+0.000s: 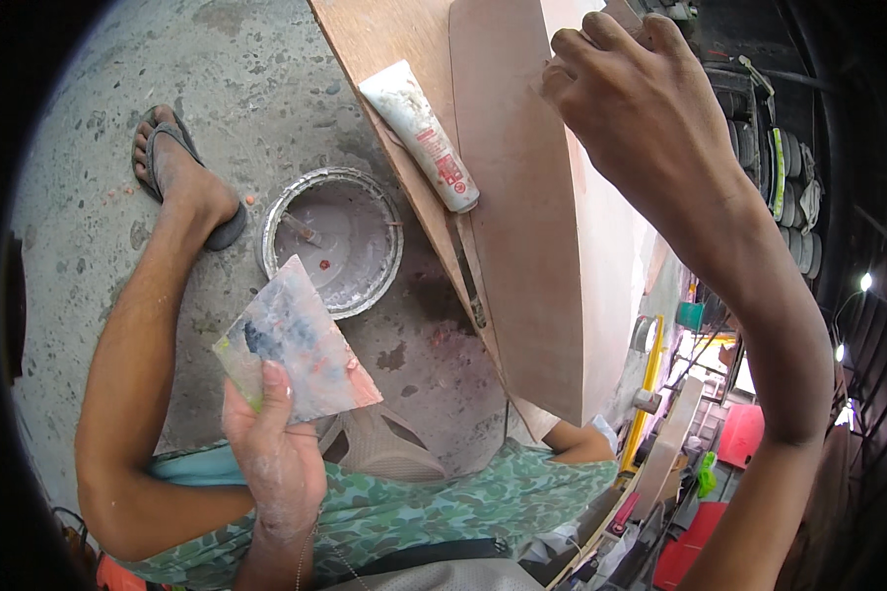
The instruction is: Mixing body filler putty and applying it to a car panel before sanding it smooth.
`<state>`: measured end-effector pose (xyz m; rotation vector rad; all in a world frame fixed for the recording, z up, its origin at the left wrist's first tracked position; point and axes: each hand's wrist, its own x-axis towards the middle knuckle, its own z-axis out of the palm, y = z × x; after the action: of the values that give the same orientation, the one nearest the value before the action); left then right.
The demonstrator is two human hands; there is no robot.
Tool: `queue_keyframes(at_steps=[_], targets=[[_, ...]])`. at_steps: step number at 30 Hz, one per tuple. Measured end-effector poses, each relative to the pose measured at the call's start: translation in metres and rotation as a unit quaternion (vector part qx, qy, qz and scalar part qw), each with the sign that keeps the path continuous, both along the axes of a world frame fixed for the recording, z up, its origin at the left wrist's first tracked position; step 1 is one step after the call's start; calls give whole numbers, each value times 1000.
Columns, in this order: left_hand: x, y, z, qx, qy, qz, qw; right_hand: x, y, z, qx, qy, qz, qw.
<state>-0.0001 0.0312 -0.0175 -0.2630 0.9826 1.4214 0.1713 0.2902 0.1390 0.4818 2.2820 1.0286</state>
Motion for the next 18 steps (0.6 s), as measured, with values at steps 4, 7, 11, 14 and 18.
queue_keyframes(at_steps=[4,7,11,14,18], targets=[[-1,1,3,-1,-4,-3,1000,-4,-36,17,-57,-58,-9,997],[-1,2,1,15,-32,-13,999,-2,-88,38,-134,-58,-134,980],[8,-2,2,55,-98,-52,992,5,-147,67,-226,88,-217,946],[20,-15,0,66,-104,-85,989,26,-189,51,-352,284,-249,856],[34,-29,-1,108,-106,-137,979,45,-253,-13,-432,523,-178,713]])
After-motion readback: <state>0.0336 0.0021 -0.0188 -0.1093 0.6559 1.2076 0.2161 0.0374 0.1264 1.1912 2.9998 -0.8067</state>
